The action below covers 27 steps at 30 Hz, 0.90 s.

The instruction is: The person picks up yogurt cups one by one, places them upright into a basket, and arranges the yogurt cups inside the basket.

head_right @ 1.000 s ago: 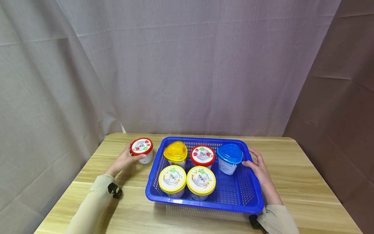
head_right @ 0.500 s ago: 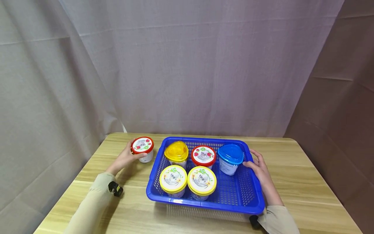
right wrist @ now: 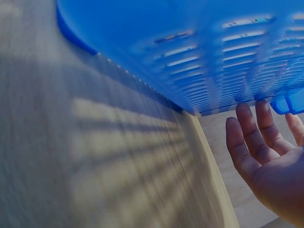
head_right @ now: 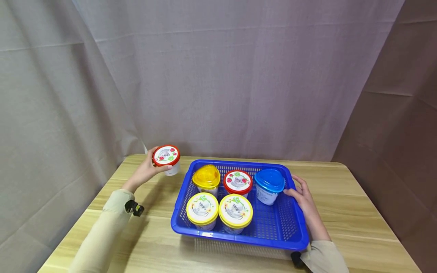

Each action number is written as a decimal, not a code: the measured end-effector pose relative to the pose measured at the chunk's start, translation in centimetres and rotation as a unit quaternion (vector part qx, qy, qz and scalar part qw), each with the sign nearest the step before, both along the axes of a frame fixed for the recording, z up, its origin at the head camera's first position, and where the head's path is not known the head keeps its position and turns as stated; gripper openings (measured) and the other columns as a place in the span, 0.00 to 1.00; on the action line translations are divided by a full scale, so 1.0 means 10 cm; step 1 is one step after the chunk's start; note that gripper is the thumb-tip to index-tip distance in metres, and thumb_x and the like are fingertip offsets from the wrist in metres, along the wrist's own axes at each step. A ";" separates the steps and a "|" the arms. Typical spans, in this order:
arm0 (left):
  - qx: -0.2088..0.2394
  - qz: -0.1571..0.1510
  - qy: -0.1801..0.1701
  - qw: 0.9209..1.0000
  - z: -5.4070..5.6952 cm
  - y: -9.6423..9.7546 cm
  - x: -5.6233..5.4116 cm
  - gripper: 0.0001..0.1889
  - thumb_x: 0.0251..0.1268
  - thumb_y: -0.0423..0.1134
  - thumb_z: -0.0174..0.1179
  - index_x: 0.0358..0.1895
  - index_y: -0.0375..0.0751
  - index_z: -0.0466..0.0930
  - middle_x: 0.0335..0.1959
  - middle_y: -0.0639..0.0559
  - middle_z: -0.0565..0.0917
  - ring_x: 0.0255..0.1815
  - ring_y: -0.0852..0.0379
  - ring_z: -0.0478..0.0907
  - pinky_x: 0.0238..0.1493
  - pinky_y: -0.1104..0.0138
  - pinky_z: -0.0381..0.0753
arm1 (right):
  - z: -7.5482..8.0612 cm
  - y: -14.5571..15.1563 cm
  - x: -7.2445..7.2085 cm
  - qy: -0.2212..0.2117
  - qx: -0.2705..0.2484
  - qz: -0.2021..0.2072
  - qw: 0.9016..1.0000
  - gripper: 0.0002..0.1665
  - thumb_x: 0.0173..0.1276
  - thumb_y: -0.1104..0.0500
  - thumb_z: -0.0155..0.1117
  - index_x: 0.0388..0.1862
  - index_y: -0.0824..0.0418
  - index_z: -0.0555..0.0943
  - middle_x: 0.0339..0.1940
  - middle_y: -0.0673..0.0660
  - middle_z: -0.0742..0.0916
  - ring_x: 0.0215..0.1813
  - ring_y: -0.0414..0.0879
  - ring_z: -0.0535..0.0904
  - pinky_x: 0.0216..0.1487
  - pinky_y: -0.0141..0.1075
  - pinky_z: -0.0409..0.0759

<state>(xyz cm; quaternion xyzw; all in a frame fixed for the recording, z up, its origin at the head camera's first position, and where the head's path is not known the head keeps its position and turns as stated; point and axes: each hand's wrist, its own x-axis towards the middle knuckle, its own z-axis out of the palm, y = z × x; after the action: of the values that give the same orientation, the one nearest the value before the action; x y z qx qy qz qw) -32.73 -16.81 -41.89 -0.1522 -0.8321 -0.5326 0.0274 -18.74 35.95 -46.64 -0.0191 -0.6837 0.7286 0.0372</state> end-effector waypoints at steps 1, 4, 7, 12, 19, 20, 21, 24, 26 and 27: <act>0.000 -0.003 0.004 1.000 0.04 0.01 0.00 0.57 0.55 0.47 0.77 0.79 0.37 0.44 0.70 0.34 0.66 0.71 0.42 0.65 0.72 0.48 0.64 | 0.00 0.00 0.00 0.000 -0.004 0.000 1.000 0.29 0.77 0.64 0.54 0.67 0.34 0.64 0.44 0.31 0.84 0.41 0.37 0.86 0.39 0.35 0.86; -0.008 -0.002 0.014 1.000 0.12 0.04 0.00 0.57 0.55 0.48 0.77 0.78 0.38 0.45 0.69 0.36 0.67 0.70 0.43 0.66 0.71 0.49 0.65 | -0.01 0.01 0.00 -0.001 -0.010 0.000 1.000 0.29 0.77 0.64 0.54 0.66 0.34 0.64 0.44 0.31 0.85 0.41 0.38 0.86 0.39 0.35 0.86; -0.017 0.000 0.018 1.000 0.19 0.07 0.00 0.57 0.54 0.50 0.77 0.79 0.39 0.45 0.69 0.37 0.68 0.70 0.44 0.67 0.71 0.49 0.66 | -0.01 0.01 0.00 -0.003 -0.007 -0.001 1.000 0.29 0.76 0.64 0.54 0.65 0.34 0.64 0.43 0.31 0.85 0.41 0.38 0.86 0.39 0.35 0.86; -0.025 -0.002 0.020 0.999 0.28 0.15 0.00 0.59 0.53 0.53 0.77 0.79 0.40 0.45 0.68 0.38 0.69 0.69 0.45 0.68 0.70 0.49 0.66 | -0.01 0.01 0.01 -0.009 0.003 -0.005 1.000 0.29 0.77 0.63 0.55 0.66 0.35 0.63 0.43 0.30 0.84 0.41 0.37 0.86 0.40 0.35 0.85; -0.033 -0.023 0.046 0.998 0.48 0.40 0.06 0.59 0.51 0.54 0.78 0.79 0.41 0.46 0.68 0.40 0.70 0.67 0.47 0.70 0.71 0.52 0.65 | 0.00 0.00 0.00 -0.008 0.002 -0.001 1.000 0.29 0.77 0.62 0.55 0.66 0.35 0.63 0.43 0.31 0.84 0.42 0.38 0.86 0.40 0.35 0.86; -0.034 -0.027 0.049 0.998 0.51 0.45 0.08 0.60 0.50 0.54 0.78 0.79 0.42 0.46 0.68 0.41 0.69 0.67 0.48 0.69 0.71 0.52 0.66 | 0.00 0.00 0.00 -0.008 0.001 -0.001 1.000 0.29 0.76 0.63 0.55 0.66 0.35 0.63 0.43 0.31 0.84 0.41 0.38 0.86 0.40 0.35 0.86; -0.037 -0.030 0.052 0.998 0.54 0.50 0.10 0.60 0.50 0.55 0.79 0.79 0.42 0.46 0.68 0.42 0.69 0.67 0.49 0.70 0.71 0.53 0.66 | 0.00 0.00 0.00 -0.008 0.001 -0.002 1.000 0.28 0.76 0.62 0.55 0.66 0.35 0.63 0.43 0.31 0.84 0.41 0.38 0.86 0.40 0.35 0.86; -0.045 -0.046 0.062 0.996 0.64 0.66 0.16 0.60 0.48 0.56 0.79 0.79 0.44 0.47 0.68 0.45 0.70 0.65 0.51 0.71 0.70 0.54 0.68 | 0.01 0.00 0.00 -0.006 0.002 -0.001 1.000 0.28 0.76 0.62 0.55 0.66 0.35 0.63 0.43 0.31 0.84 0.41 0.38 0.86 0.40 0.35 0.86; -0.053 -0.057 0.072 0.994 0.70 0.77 0.20 0.60 0.48 0.56 0.79 0.79 0.45 0.47 0.67 0.46 0.71 0.64 0.52 0.72 0.69 0.55 0.70 | 0.01 0.00 0.00 -0.004 0.001 -0.001 1.000 0.28 0.76 0.62 0.55 0.66 0.35 0.63 0.43 0.31 0.84 0.42 0.38 0.86 0.40 0.35 0.86; -0.054 -0.066 0.078 0.993 0.73 0.82 0.22 0.60 0.48 0.56 0.79 0.79 0.45 0.48 0.66 0.46 0.71 0.64 0.50 0.72 0.69 0.55 0.70 | 0.01 0.00 0.00 -0.005 0.002 -0.002 1.000 0.28 0.76 0.62 0.55 0.66 0.35 0.63 0.43 0.31 0.84 0.41 0.38 0.86 0.40 0.35 0.86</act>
<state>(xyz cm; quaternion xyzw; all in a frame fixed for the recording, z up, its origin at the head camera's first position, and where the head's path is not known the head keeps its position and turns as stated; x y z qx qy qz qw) -30.57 -8.58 -34.60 -0.2491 -0.8430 -0.4743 0.0484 -18.73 35.94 -46.57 -0.0242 -0.6853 0.7270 0.0350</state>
